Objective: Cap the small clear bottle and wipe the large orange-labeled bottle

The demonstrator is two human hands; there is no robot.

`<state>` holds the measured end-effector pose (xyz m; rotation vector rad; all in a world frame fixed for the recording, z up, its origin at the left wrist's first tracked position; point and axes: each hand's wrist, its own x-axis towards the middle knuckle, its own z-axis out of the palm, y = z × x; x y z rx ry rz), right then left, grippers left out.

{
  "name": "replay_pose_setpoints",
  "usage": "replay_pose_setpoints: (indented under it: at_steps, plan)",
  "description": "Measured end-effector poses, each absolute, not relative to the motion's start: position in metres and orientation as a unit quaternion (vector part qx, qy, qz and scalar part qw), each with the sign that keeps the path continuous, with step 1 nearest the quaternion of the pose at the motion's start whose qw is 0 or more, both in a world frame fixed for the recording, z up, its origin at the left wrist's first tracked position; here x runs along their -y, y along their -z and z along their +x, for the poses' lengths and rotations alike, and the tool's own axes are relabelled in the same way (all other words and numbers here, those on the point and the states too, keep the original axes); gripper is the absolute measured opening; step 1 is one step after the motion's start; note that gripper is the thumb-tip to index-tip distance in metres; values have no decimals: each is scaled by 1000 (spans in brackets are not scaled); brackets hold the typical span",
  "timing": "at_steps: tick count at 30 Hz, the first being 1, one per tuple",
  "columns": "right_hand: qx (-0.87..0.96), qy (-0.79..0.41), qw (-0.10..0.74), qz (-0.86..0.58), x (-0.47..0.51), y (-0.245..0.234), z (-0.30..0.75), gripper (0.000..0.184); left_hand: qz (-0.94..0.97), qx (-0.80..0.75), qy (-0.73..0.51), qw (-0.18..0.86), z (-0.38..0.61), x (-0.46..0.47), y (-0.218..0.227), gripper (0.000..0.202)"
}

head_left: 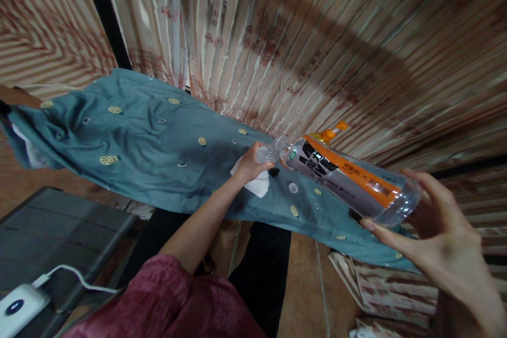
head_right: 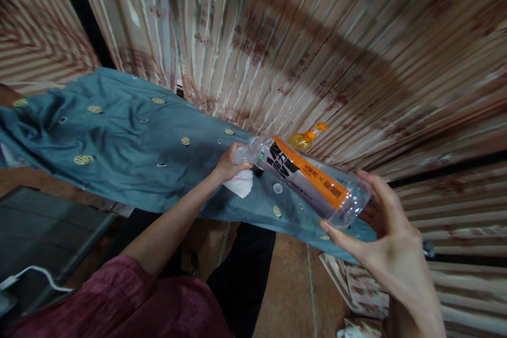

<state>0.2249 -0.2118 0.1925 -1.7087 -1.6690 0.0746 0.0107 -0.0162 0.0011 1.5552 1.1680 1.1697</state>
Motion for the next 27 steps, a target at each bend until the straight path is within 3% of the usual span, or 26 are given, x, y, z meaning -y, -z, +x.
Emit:
replay_pose_setpoints:
  at_steps: [27]
  plan:
    - [694,-12,332,-639,208,-204,231,94,621,-474,-458,424,8,19,-7,49]
